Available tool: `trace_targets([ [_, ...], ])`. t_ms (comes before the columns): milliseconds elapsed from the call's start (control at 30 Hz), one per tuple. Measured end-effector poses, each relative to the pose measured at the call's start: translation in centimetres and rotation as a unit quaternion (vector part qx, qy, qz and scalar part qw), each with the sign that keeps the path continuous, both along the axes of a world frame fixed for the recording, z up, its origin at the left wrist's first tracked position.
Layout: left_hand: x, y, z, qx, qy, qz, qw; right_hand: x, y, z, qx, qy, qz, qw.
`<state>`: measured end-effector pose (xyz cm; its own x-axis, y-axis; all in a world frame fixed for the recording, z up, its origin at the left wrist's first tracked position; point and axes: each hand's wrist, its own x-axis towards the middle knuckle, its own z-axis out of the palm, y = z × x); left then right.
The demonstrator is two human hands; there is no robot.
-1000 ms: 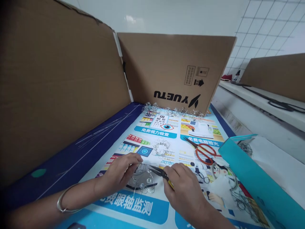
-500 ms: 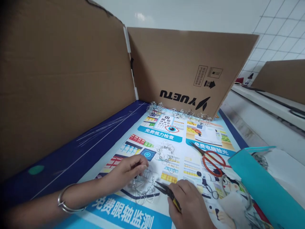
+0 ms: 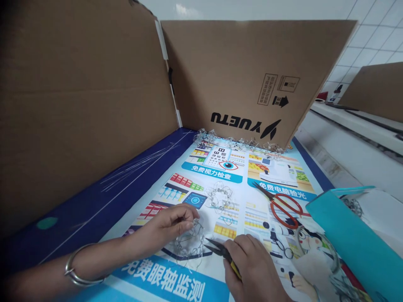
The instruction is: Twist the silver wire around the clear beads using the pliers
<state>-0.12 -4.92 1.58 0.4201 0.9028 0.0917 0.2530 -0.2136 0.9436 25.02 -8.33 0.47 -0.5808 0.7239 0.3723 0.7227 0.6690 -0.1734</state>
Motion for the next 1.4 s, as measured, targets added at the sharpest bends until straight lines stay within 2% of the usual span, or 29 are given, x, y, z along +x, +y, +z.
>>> trace_targets([
  [233, -0.3, 0.8, -1.3, -0.095, -0.058, -0.009, 0.994, 0.0, -0.2, -0.2, -0.016, 0.007, -0.001, 1.000],
  [500, -1.4, 1.6, -0.5, -0.142, -0.072, -0.108, 0.981, 0.0, -0.3, -0.3, -0.016, 0.007, -0.005, 1.000],
  [733, -2.1, 2.2, -0.9, -0.152, -0.079, -0.138, 0.975, -0.1, -0.4, 0.0, -0.016, 0.006, -0.012, 1.000],
  [833, -2.2, 2.1, -0.2, -0.129, -0.035, -0.118, 0.984, 0.0, -0.4, -0.1, -0.005, 0.015, -0.008, 1.000],
  [967, -2.3, 1.7, 1.2, -0.055, 0.079, -0.035, 0.995, 0.2, -0.3, -0.4, 0.020, 0.012, -0.014, 1.000],
  [1033, -2.4, 1.5, 1.6, -0.037, 0.107, -0.019, 0.993, 0.3, -0.1, -0.6, 0.031, 0.009, -0.018, 0.999],
  [1133, -2.8, 0.9, 1.5, -0.051, 0.117, 0.015, 0.992, 0.4, 0.2, -0.4, 0.009, 0.006, -0.008, 1.000],
  [1233, -3.0, -0.1, 0.9, -0.099, 0.107, 0.027, 0.989, 0.3, 0.4, -0.2, -0.024, -0.005, 0.002, 1.000],
  [1400, -2.4, -1.6, 0.2, -0.106, 0.151, 0.051, 0.982, 0.2, 0.4, -0.1, -0.003, -0.011, 0.013, 1.000],
])
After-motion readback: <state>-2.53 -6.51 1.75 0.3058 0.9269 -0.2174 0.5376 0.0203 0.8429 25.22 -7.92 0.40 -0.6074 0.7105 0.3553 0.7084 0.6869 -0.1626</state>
